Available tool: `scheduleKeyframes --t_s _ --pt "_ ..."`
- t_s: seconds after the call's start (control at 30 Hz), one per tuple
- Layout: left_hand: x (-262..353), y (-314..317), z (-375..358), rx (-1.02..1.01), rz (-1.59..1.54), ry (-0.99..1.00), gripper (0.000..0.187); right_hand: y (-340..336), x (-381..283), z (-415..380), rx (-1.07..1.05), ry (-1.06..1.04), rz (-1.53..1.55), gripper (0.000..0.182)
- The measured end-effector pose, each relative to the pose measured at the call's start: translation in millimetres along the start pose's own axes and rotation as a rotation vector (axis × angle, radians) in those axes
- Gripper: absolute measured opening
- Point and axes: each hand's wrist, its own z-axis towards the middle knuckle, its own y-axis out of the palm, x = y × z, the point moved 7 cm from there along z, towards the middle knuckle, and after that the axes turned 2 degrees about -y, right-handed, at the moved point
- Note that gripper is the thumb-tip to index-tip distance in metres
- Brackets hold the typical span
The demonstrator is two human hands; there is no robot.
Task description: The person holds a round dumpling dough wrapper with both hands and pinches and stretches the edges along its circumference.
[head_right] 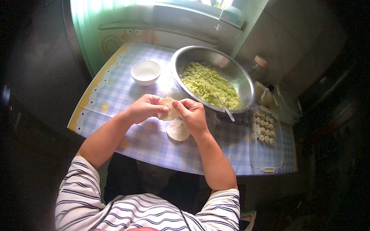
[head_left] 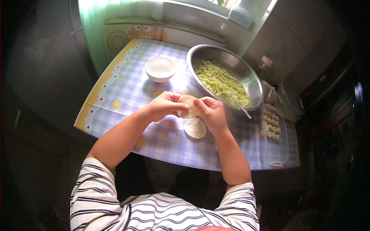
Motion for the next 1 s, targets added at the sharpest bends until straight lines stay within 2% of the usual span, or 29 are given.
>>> scheduleKeyframes --t_s 0.13,0.33,0.53,0.63,0.83,1.0 --pt "-2 3 -1 0.01 -0.068 -0.036 0.031 1 -1 -1 0.01 0.009 0.037 0.021" --pt "-1 -5 2 0.063 0.003 0.029 0.028 -3 3 1 -0.077 0.063 0.065 0.022" --pt "1 0 1 0.009 0.03 0.054 0.025 3 3 0 -0.039 -0.019 -0.074 0.023" --pt "-1 -2 1 0.047 0.061 0.042 0.026 2 0 -1 -0.03 -0.009 -0.083 0.022" --pt "1 8 -5 0.057 -0.036 -0.088 0.03 2 3 -1 -0.013 0.009 0.056 0.022" --pt "-3 -4 0 0.085 -0.001 -0.041 0.032 1 -2 -1 0.0 0.004 0.074 0.02"
